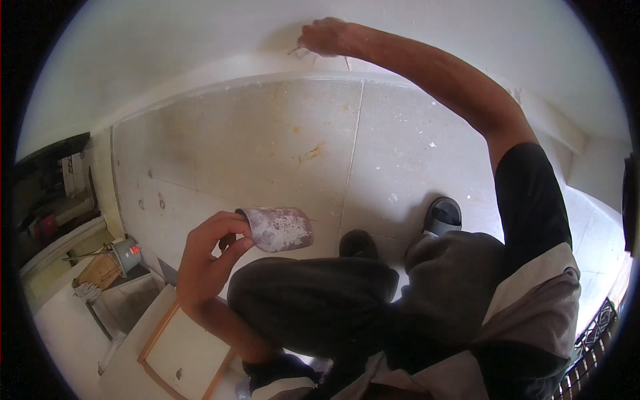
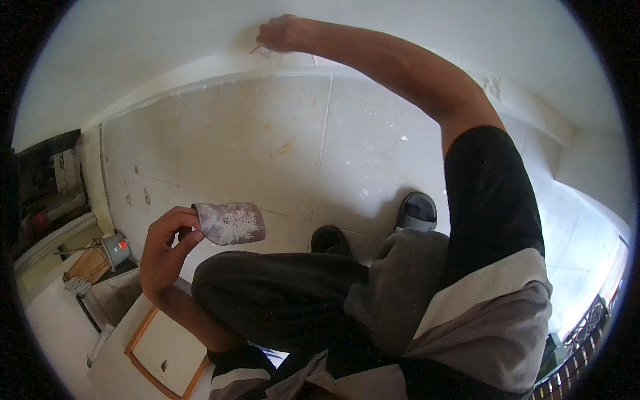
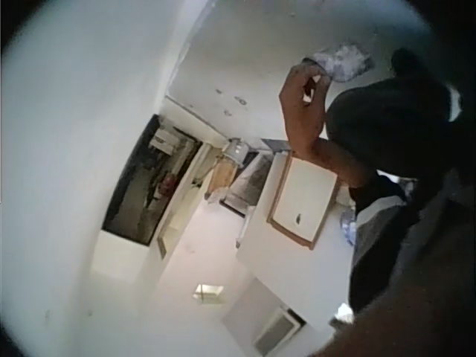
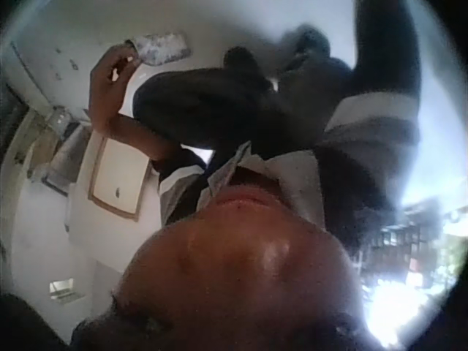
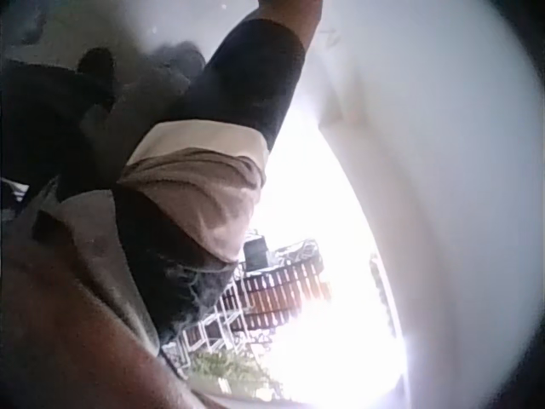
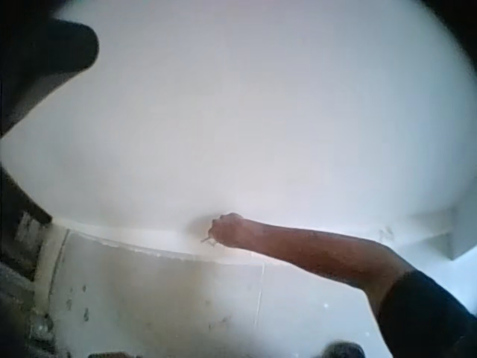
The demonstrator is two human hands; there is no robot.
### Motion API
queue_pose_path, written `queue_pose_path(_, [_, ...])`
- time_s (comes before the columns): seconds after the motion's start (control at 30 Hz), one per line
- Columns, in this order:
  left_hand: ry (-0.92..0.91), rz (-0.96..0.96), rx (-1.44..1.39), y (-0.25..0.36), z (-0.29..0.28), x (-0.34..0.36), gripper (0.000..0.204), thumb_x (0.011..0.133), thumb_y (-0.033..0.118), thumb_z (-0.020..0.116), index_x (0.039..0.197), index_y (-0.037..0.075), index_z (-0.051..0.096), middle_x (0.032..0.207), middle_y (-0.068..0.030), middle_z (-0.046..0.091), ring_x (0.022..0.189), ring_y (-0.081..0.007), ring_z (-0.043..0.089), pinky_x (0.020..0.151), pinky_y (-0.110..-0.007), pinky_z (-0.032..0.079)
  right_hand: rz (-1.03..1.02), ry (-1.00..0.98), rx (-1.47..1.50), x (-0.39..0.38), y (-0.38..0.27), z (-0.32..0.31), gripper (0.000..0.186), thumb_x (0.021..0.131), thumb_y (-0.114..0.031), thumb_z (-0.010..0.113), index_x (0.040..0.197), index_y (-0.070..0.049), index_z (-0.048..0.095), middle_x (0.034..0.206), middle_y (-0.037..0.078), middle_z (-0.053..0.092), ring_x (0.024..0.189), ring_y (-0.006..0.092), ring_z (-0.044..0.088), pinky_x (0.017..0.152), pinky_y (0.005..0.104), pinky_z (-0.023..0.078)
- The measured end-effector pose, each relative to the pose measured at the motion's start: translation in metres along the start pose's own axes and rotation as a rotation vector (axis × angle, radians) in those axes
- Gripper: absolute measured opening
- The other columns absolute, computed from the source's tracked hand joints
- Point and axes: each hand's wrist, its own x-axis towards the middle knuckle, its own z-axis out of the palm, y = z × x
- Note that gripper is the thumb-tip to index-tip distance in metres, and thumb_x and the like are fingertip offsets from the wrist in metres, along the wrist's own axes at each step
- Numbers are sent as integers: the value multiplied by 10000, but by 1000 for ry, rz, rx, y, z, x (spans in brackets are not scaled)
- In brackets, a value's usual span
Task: Applying filler and scraping a wall corner using a putty knife.
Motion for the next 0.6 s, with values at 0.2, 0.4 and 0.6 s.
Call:
queue_pose_path(0.2, [-4,43,-7,-3,-2,0,125,715,-15,612,825,15,563,834,-56,586,602,-106,448,543,-223,352,4,69,56,12,-3,14,202,784,-15,532,960,-76,610,870,124,632,830,292,624,710,388,518])
queue_pose_path(0.4, [100,143,141,15,4,-6,109,717,-15,606,813,12,561,808,-54,588,603,-117,456,550,-234,364,25,-71,4,-5,7,4,208,748,29,556,948,-13,597,875,158,628,817,293,626,670,379,523])
queue_pose_path(0.6, [277,38,326,24,-38,33,118,774,131,590,824,24,601,754,-56,586,638,-114,479,573,-241,387,81,-60,-43,-19,13,12,293,783,21,502,1061,-60,549,913,171,600,831,316,611,687,403,513])
